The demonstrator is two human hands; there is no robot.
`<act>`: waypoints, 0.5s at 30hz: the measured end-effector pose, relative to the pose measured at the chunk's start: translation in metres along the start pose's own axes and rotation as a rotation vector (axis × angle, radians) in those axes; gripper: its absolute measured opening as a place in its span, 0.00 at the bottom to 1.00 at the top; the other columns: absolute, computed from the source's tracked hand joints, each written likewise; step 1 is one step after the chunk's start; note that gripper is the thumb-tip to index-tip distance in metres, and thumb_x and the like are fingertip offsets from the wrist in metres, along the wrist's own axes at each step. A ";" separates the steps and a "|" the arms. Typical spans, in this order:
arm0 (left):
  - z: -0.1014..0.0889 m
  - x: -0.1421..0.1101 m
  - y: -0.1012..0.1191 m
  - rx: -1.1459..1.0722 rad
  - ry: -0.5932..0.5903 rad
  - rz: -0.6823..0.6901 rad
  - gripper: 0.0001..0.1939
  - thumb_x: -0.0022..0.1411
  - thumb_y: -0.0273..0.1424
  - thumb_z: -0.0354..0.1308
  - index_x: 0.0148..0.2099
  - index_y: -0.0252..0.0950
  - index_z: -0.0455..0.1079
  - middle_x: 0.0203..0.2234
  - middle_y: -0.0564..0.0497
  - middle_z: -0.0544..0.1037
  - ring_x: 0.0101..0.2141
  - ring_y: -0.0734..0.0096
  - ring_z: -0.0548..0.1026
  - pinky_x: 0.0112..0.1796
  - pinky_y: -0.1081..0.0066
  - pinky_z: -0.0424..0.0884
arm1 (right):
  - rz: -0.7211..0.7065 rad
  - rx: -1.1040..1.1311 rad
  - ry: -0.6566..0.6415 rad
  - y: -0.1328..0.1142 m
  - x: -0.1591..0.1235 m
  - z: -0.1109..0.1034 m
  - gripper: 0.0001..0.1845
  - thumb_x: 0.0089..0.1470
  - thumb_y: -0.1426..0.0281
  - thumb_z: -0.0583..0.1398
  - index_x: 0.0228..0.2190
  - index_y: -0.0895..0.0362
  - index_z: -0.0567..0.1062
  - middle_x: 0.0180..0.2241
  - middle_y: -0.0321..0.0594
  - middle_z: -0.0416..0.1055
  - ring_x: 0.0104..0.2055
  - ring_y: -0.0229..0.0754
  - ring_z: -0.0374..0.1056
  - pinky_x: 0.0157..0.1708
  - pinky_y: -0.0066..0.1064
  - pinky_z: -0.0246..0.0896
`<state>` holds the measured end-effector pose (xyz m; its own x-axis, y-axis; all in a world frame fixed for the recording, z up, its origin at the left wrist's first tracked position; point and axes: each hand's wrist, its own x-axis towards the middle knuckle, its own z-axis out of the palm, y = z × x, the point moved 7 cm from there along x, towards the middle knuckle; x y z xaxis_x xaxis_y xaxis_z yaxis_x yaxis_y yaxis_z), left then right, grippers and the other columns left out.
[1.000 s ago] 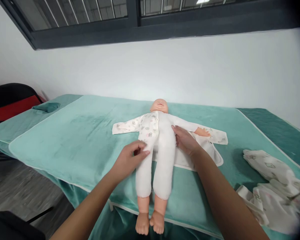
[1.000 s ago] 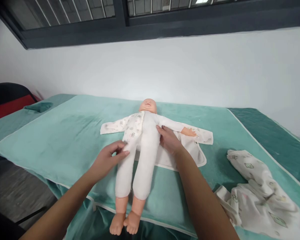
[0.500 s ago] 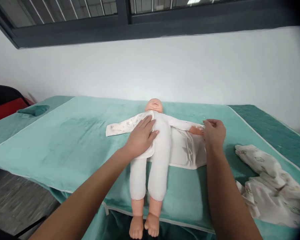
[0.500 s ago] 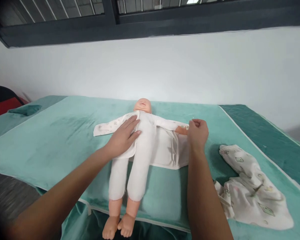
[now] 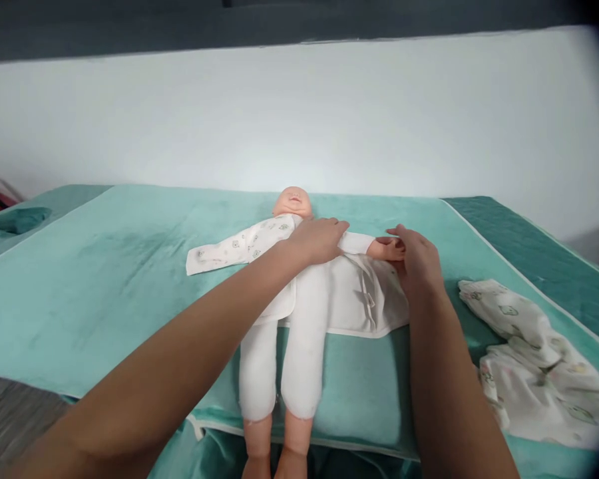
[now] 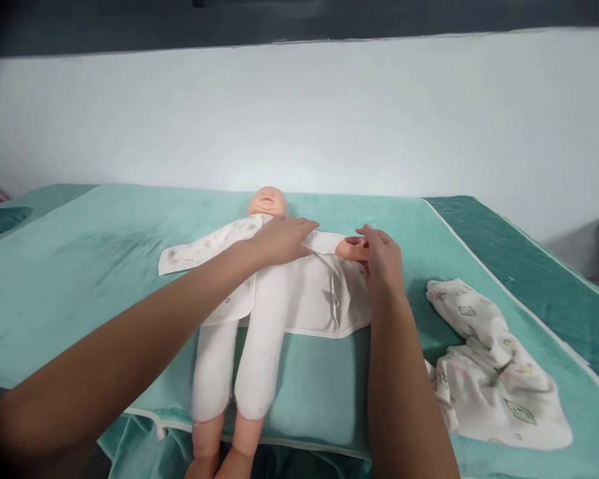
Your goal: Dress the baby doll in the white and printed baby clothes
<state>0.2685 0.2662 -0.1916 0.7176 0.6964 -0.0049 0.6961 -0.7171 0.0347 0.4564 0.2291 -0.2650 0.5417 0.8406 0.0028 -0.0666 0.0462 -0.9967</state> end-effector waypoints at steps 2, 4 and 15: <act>0.005 0.010 0.005 0.045 -0.057 0.038 0.23 0.63 0.38 0.56 0.59 0.36 0.65 0.53 0.42 0.74 0.51 0.53 0.73 0.48 0.57 0.67 | 0.110 0.225 -0.077 0.006 0.001 0.005 0.16 0.56 0.55 0.60 0.34 0.54 0.76 0.29 0.41 0.77 0.35 0.46 0.76 0.38 0.37 0.73; 0.008 0.017 0.010 0.084 -0.103 0.082 0.20 0.63 0.35 0.56 0.56 0.35 0.66 0.50 0.41 0.75 0.47 0.53 0.75 0.44 0.58 0.68 | 0.184 0.337 -0.095 0.011 0.002 0.007 0.14 0.58 0.57 0.58 0.33 0.55 0.74 0.28 0.41 0.76 0.36 0.45 0.77 0.40 0.37 0.74; -0.015 0.007 0.001 0.203 0.067 0.142 0.15 0.57 0.23 0.53 0.48 0.35 0.67 0.45 0.43 0.74 0.42 0.57 0.73 0.36 0.61 0.66 | -0.106 -0.254 0.066 0.008 0.012 -0.019 0.06 0.49 0.68 0.61 0.32 0.54 0.71 0.32 0.43 0.74 0.36 0.47 0.72 0.35 0.37 0.68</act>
<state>0.2736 0.2708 -0.1768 0.8105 0.5834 0.0522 0.5828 -0.7943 -0.1713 0.4780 0.2297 -0.2746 0.5885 0.8009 0.1110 0.2011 -0.0120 -0.9795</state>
